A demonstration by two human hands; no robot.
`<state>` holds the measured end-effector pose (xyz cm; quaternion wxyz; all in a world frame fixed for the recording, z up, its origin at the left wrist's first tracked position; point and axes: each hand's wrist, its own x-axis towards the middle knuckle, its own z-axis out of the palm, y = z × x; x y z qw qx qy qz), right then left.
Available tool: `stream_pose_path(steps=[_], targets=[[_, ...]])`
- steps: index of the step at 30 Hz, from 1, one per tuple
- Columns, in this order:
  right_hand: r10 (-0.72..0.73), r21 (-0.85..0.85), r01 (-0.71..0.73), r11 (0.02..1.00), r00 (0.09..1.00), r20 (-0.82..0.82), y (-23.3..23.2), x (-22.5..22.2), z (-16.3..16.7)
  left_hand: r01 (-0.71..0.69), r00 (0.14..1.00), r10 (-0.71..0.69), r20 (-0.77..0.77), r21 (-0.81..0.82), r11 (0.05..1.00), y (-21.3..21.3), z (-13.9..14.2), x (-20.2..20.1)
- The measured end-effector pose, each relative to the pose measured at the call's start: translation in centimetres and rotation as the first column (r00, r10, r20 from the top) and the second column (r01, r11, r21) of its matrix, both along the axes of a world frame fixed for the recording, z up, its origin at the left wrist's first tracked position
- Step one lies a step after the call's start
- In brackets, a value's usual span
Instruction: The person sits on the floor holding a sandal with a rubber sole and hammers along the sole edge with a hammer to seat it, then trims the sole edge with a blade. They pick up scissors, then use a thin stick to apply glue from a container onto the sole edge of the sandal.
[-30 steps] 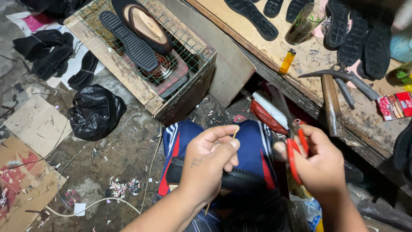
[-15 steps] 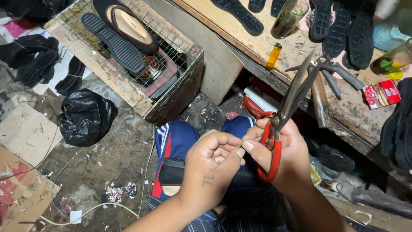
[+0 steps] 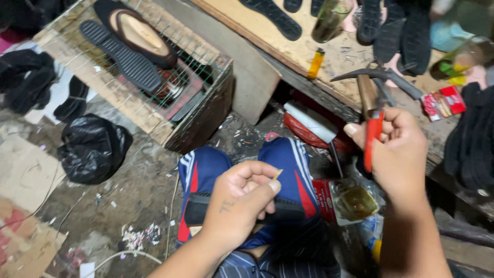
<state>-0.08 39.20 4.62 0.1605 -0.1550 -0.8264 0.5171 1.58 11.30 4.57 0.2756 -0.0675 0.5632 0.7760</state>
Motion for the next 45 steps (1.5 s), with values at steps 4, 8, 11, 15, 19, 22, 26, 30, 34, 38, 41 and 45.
stream_pose_path(steps=[4,8,11,15,19,22,26,30,34,38,41,45], targets=[[-0.267,0.574,0.174,0.8,0.96,0.081,6.6,0.9,-1.6,-0.083,0.996,0.083,-0.016,-0.005,0.997,-0.7,0.0,0.0],[-0.41,0.691,0.235,0.683,0.907,0.097,13.5,1.9,-4.0,-0.149,0.988,0.149,-0.029,0.013,0.989,-1.8,-0.5,-0.5],[-0.419,0.783,0.187,0.594,0.902,0.102,16.7,1.4,-6.0,-0.16,0.986,0.161,-0.034,0.027,0.987,-1.8,-1.0,-0.5],[-0.411,0.748,0.215,0.628,0.908,0.084,18.0,-0.7,-8.0,-0.22,0.975,0.222,-0.022,0.057,0.974,-1.4,-1.7,-0.4],[-0.353,0.687,0.234,0.688,0.935,0.035,17.6,-2.8,-9.5,-0.332,0.929,0.343,-0.141,0.099,0.938,-2.0,-2.6,-1.0],[-0.268,0.722,0.22,0.656,0.962,-0.05,17.2,-3.6,-10.1,-0.407,0.87,0.424,-0.253,0.117,0.906,-3.2,-3.8,-1.8],[-0.211,0.758,0.203,0.62,0.973,-0.088,16.7,-3.6,-10.2,-0.476,0.839,0.507,-0.197,0.186,0.86,-5.4,-6.1,-2.9],[-0.313,0.709,0.217,0.671,0.95,0.005,15.5,-3.6,-8.3,-0.484,0.866,0.495,-0.074,0.126,0.866,-7.4,-8.7,-3.7],[-0.29,0.808,0.147,0.571,0.956,0.031,14.8,-5.3,-6.0,-0.455,0.891,0.455,-0.003,0.012,0.891,-8.3,-10.8,-4.3],[-0.088,0.905,0.22,0.363,0.975,-0.202,17.2,-10.1,-4.3,-0.439,0.897,0.44,0.029,-0.033,0.898,-8.5,-12.4,-4.9],[-0.217,0.987,0.144,0.077,0.968,-0.124,20.5,-15.2,-2.9,-0.426,0.905,0.426,0.01,-0.017,0.905,-8.4,-13.5,-5.2],[-0.387,0.994,0.066,-0.084,0.917,-0.094,23.6,-21.1,-1.4,-0.429,0.903,0.429,0.023,-0.021,0.903,-9.0,-15.1,-5.2]])
